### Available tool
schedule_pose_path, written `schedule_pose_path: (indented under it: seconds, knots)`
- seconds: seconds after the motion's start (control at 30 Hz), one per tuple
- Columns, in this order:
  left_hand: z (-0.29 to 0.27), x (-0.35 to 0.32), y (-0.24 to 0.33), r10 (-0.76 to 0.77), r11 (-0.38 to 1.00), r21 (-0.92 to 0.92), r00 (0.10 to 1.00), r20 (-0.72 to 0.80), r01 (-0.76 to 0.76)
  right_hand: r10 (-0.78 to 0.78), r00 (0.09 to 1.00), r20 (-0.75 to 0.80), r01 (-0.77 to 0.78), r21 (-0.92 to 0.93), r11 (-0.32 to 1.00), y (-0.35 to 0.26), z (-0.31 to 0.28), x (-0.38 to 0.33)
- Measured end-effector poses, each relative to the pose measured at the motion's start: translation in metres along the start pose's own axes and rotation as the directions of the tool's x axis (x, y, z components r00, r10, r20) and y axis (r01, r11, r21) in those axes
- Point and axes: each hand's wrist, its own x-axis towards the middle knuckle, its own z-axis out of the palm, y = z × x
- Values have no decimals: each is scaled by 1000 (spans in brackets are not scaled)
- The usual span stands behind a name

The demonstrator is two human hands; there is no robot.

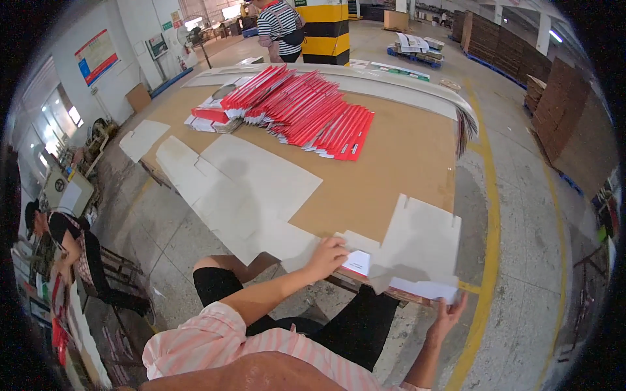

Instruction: Folding and assembling paper or cardboard packets at a workbench in a factory setting.

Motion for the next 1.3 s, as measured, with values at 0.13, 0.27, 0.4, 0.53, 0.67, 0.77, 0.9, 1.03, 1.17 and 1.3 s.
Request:
schedule_pose_path:
  seconds: [0.13,0.27,0.4,0.53,0.67,0.77,0.9,1.03,1.17,1.3]
  knots:
    - [62,6,33,130,986,-116,987,99,-118,2,959,-282,180,617,766,-19,14,31]
    - [98,3,68,229,957,-208,966,121,-201,-370,929,-2,356,-268,895,-53,99,29]
    - [79,-13,59,210,978,-53,932,294,-203,-404,697,593,694,-699,171,-51,132,10]
    - [0,-38,63,508,803,176,809,296,-569,-416,697,584,693,-698,180,-37,122,16]
    - [-36,0,79,222,882,187,733,643,-432,-510,745,431,660,-589,466,-38,114,17]
    - [-33,39,96,228,798,426,868,441,-426,-536,752,383,656,-503,562,-34,107,14]
    - [-12,58,51,454,750,482,882,124,-453,-497,740,454,671,-551,496,-39,115,7]
    - [-18,31,-9,361,845,440,931,-50,-304,-406,712,573,693,-667,275,-34,128,8]
    - [-75,1,-19,91,810,584,996,-26,-59,-370,719,589,681,-704,201,-45,126,8]
    - [-84,-9,-15,-280,876,435,955,103,210,-366,721,588,678,-707,201,-50,131,7]
